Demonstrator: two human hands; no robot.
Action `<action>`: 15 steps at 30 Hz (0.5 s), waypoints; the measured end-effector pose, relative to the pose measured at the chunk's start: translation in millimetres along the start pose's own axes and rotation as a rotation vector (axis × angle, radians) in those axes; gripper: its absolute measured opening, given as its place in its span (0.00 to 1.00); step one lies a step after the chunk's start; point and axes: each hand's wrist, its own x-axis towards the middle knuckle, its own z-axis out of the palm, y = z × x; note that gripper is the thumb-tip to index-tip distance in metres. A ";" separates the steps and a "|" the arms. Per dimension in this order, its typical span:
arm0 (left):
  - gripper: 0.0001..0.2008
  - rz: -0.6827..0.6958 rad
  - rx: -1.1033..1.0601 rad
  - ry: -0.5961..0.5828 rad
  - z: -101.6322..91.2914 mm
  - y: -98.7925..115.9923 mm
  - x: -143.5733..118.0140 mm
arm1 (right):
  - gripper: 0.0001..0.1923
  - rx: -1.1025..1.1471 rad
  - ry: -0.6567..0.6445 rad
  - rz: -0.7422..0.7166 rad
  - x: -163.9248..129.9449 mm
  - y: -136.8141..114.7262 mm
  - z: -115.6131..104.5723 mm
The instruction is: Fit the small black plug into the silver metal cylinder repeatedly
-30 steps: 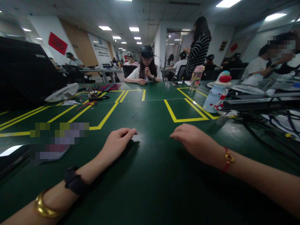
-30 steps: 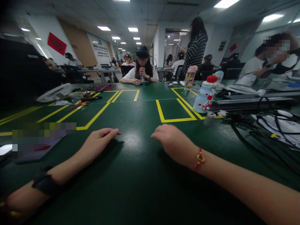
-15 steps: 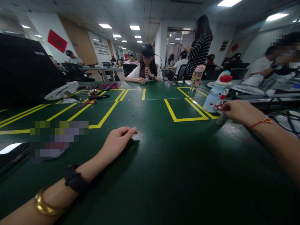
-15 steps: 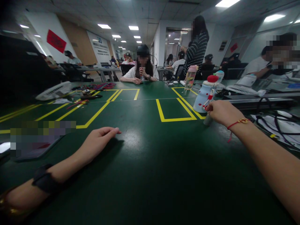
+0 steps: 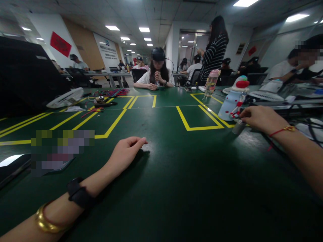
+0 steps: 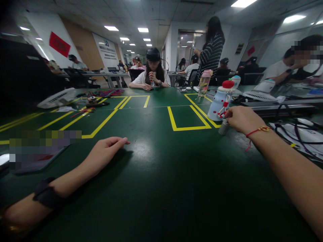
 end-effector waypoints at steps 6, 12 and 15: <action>0.21 -0.015 0.011 -0.002 0.4 -0.6 0.7 | 0.11 -0.017 -0.027 0.023 5.5 4.7 2.9; 0.22 -0.017 0.008 -0.006 0.7 -0.7 0.2 | 0.11 0.007 -0.020 0.012 5.8 6.4 3.8; 0.22 -0.011 0.012 0.001 0.5 -0.9 0.2 | 0.12 0.034 -0.020 0.002 6.8 8.2 6.0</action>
